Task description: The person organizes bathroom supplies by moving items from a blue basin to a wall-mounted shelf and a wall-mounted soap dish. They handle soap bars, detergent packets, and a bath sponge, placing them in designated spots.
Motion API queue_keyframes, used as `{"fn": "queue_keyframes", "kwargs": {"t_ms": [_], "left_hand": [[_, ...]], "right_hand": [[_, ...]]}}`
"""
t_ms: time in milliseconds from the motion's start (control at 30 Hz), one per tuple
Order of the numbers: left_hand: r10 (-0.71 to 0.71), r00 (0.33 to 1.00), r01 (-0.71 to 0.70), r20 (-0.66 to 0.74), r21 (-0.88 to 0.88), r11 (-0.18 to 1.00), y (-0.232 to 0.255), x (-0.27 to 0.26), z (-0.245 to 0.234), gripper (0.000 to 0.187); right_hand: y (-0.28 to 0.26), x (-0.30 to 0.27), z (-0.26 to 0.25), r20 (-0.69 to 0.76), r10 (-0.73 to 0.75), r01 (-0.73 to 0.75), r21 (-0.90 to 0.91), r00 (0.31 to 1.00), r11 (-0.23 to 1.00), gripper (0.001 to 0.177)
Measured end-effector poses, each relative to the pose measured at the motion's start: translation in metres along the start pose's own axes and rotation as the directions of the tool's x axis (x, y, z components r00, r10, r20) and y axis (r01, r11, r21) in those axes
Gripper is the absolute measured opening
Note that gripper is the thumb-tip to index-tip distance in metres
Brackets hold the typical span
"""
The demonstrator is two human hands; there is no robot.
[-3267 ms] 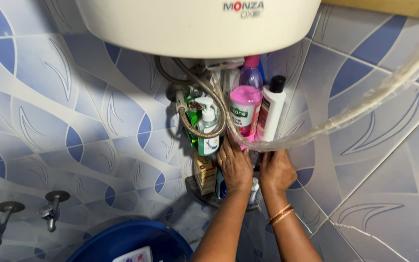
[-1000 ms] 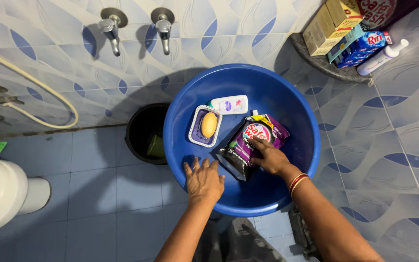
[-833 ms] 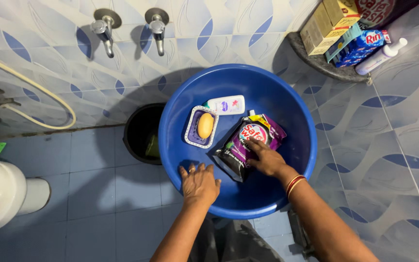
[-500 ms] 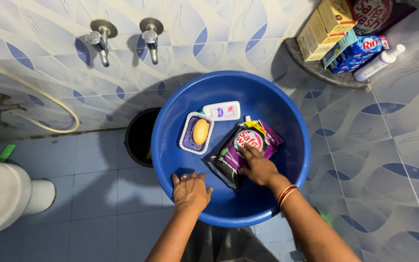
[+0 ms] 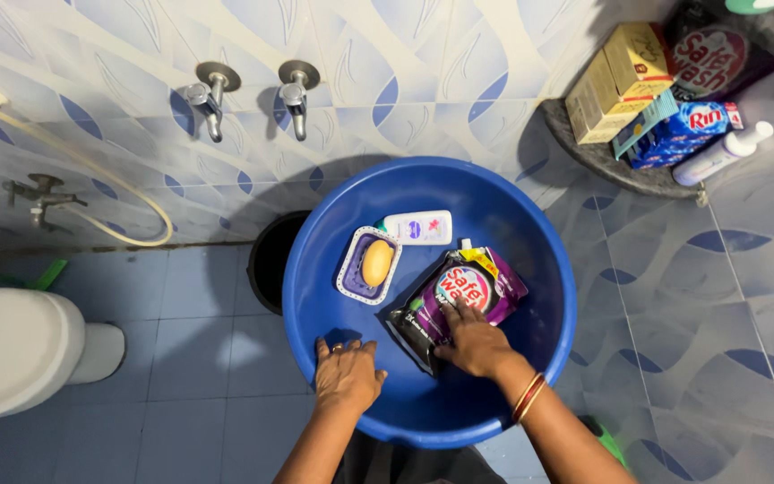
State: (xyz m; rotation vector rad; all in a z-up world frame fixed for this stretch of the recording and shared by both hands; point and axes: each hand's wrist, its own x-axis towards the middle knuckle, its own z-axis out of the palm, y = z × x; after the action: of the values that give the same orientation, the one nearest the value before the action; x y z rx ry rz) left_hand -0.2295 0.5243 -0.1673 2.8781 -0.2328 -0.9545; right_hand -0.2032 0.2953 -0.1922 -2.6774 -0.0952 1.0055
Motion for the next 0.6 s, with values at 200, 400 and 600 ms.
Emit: {"fn": "queue_keyframes", "kwargs": {"t_ms": [200, 400, 600], "left_hand": [[0.01, 1.0, -0.01, 0.018, -0.008, 1.0, 0.001, 0.0, -0.004, 0.059], [0.021, 0.999, -0.02, 0.028, -0.034, 0.999, 0.002, 0.0, -0.009, 0.06], [0.027, 1.0, -0.028, -0.008, -0.075, 0.997, 0.002, 0.001, -0.011, 0.062]], "right_hand": [[0.01, 0.068, -0.043, -0.265, 0.058, -0.02, 0.144, 0.963, 0.989, 0.058], [0.022, 0.187, -0.028, -0.587, -0.235, 0.197, -0.128, 0.775, 0.972, 0.056], [0.003, 0.192, -0.025, -0.541, -0.137, 0.044, -0.182, 0.83, 0.982, 0.063]]}}
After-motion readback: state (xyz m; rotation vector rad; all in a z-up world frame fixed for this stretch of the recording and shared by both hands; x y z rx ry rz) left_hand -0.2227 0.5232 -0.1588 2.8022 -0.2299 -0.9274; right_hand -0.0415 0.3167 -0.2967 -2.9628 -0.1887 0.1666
